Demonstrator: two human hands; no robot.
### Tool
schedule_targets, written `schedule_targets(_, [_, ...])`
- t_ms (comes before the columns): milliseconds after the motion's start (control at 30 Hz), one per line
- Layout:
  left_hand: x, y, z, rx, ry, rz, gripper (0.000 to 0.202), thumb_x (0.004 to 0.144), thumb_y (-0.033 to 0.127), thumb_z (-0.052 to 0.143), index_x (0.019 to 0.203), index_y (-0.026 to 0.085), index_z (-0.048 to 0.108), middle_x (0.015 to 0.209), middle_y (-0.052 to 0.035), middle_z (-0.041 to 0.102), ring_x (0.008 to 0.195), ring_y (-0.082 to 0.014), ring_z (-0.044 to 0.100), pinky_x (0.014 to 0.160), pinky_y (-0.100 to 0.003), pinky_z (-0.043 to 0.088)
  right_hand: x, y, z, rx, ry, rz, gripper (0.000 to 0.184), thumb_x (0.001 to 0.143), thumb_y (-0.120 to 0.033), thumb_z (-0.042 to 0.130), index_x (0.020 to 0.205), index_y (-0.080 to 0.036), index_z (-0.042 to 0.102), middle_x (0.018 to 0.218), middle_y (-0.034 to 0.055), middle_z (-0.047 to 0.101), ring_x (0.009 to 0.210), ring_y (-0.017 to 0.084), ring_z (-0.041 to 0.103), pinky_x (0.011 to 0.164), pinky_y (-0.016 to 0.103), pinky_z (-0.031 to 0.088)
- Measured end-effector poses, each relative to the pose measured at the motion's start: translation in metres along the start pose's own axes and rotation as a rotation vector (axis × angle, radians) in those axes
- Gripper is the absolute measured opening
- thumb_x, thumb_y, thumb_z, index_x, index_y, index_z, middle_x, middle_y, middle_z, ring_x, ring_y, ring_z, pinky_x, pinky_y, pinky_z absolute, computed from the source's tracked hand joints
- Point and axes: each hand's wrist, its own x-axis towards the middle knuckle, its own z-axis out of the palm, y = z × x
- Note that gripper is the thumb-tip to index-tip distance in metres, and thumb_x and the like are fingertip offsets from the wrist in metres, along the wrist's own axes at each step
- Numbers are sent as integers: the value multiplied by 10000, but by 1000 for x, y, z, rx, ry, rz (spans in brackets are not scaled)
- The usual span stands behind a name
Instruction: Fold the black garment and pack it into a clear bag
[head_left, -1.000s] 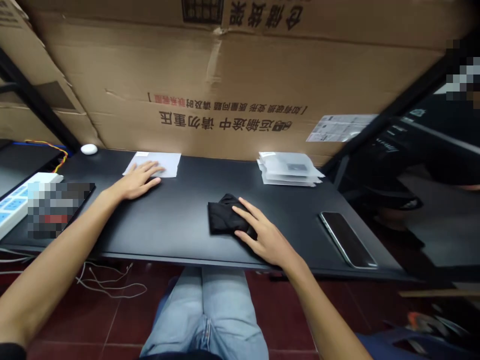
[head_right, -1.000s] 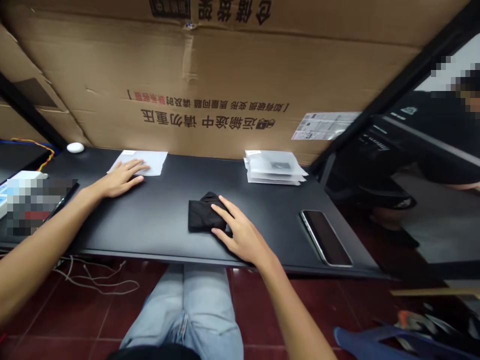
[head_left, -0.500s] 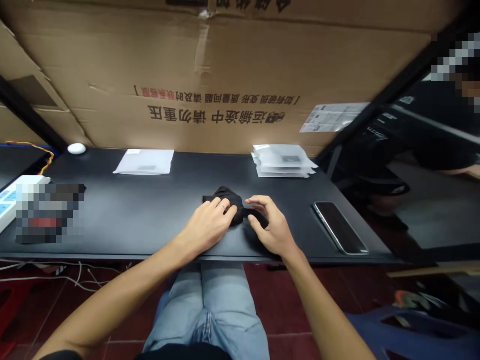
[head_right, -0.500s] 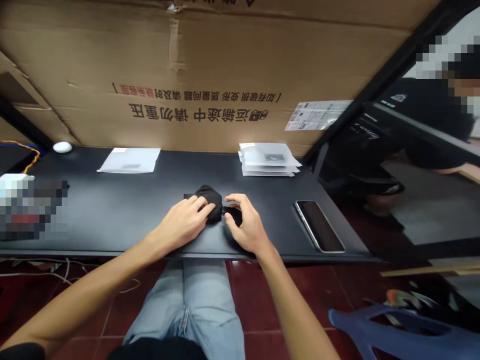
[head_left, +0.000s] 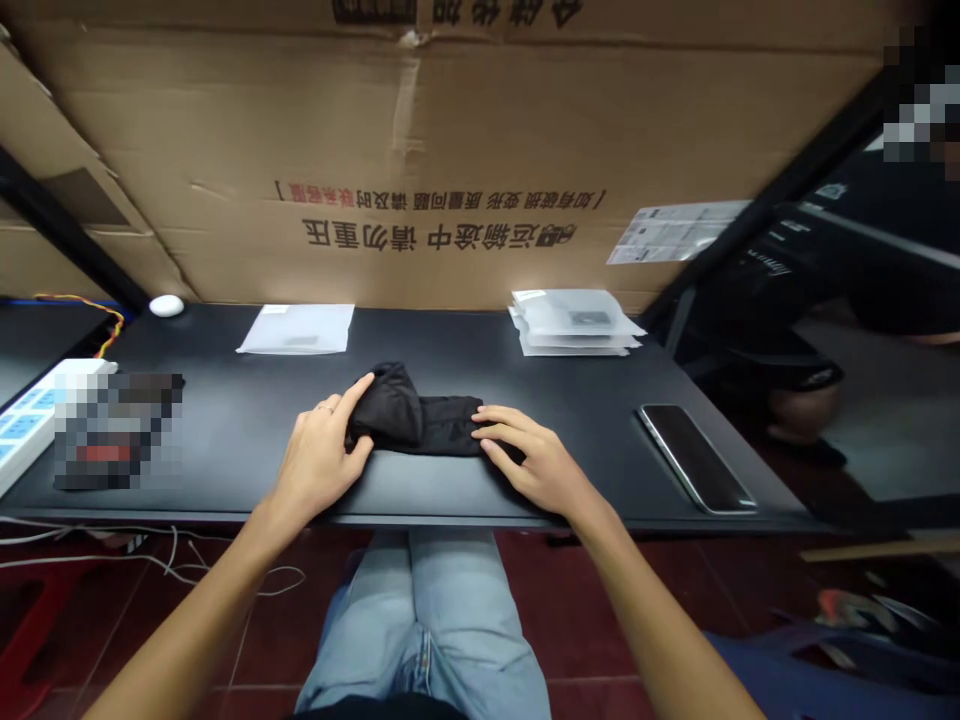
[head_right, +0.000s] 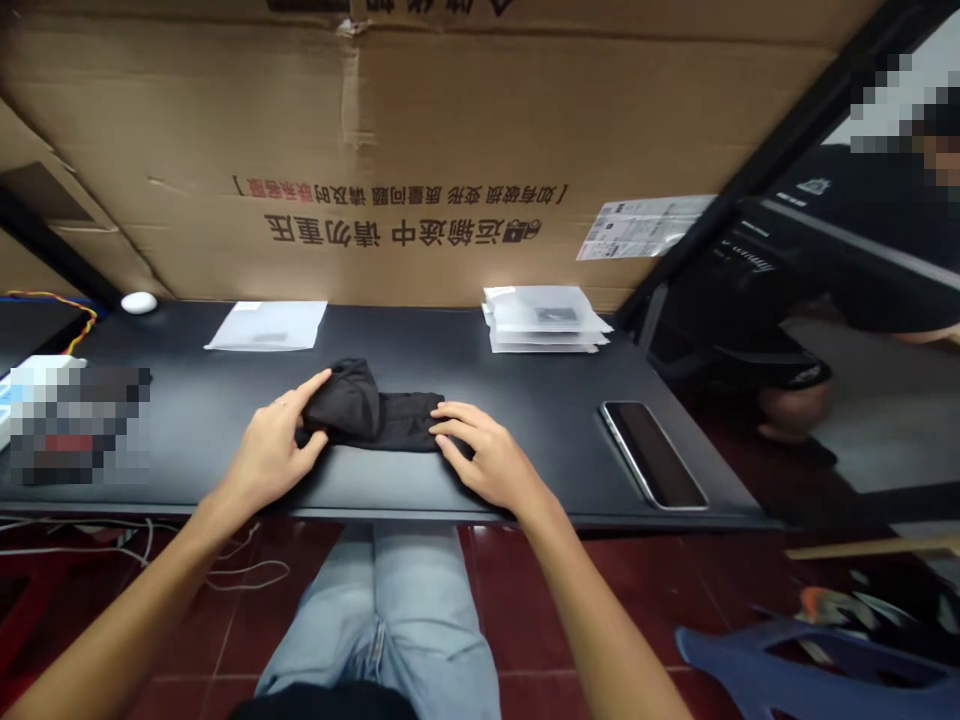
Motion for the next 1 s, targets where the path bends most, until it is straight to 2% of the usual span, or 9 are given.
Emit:
schedule_targets(100, [-5, -6, -2, 132, 43, -22, 556, 952, 327, 696, 1507, 325, 679, 1240, -128, 667, 1112, -354, 644, 916, -489, 560, 0, 1, 0, 2, -5, -4, 204, 1080, -243, 632, 1172, -306, 803, 1378, 63, 782, 1356, 298, 721, 1190, 525, 604])
schedule_targets(200, [1, -5, -2, 140, 77, -2, 440, 915, 321, 731, 1354, 308, 761, 1429, -125, 633, 1220, -376, 608, 948, -503, 559, 0, 1, 0, -6, -3, -11, 191, 1088, -257, 625, 1174, -300, 790, 1378, 73, 779, 1363, 299, 713, 1185, 534, 603])
schedule_targets(367, [11, -12, -3, 46, 89, -66, 263, 928, 236, 651, 1182, 256, 719, 1204, -79, 749, 1125, -318, 678, 950, -458, 565, 0, 1, 1, -34, 43, -12, 151, 1087, -250, 622, 1098, -285, 768, 1322, 84, 794, 1329, 302, 722, 1158, 550, 610])
schedule_targets(500, [10, -31, -5, -19, 94, -163, 421, 868, 227, 698, 1283, 278, 652, 1108, -51, 776, 1055, -301, 719, 866, -410, 564, 1, 1, 2, -49, 84, -5, 123, 1078, -260, 640, 1025, -285, 749, 1259, 83, 805, 1278, 306, 735, 1137, 556, 614])
schedule_targets(600, [6, -50, -8, 10, 108, -225, 384, 908, 316, 691, 1286, 270, 646, 1075, -66, 767, 1019, -317, 720, 843, -421, 568, 2, 3, 2, -67, 102, 6, 114, 1067, -266, 651, 990, -284, 733, 1236, 81, 803, 1303, 313, 716, 1160, 570, 593])
schedule_targets(667, [3, -62, -10, 45, 142, -234, 377, 926, 342, 666, 1292, 253, 650, 1138, -92, 755, 1077, -338, 706, 918, -457, 575, 2, 5, 2, -84, 118, 33, 87, 1055, -274, 663, 998, -282, 728, 1276, 89, 791, 1351, 323, 687, 1177, 583, 576])
schedule_targets(800, [-8, -81, -16, 41, 226, -218, 615, 898, 357, 716, 1489, 244, 591, 1396, -150, 669, 1235, -369, 656, 1094, -546, 545, 0, 5, 0, -76, 110, 104, 51, 1027, -309, 686, 1013, -272, 717, 1452, 107, 726, 1450, 345, 629, 1225, 609, 533])
schedule_targets(900, [-13, -80, -25, -5, 283, -145, 556, 935, 340, 700, 1483, 279, 633, 1501, -146, 609, 1363, -369, 603, 1151, -556, 528, 4, 7, -4, -21, 109, 197, 186, 1027, -357, 690, 1189, -271, 721, 1534, 120, 682, 1367, 341, 694, 1172, 593, 579])
schedule_targets(1000, [-7, -73, -33, -64, 320, -41, 395, 999, 312, 630, 1385, 288, 713, 1471, -108, 646, 1377, -324, 608, 1188, -512, 513, 14, 12, -7, -15, 122, 306, 408, 1036, -408, 685, 1421, -273, 674, 1464, 135, 725, 1208, 327, 763, 1041, 554, 652])
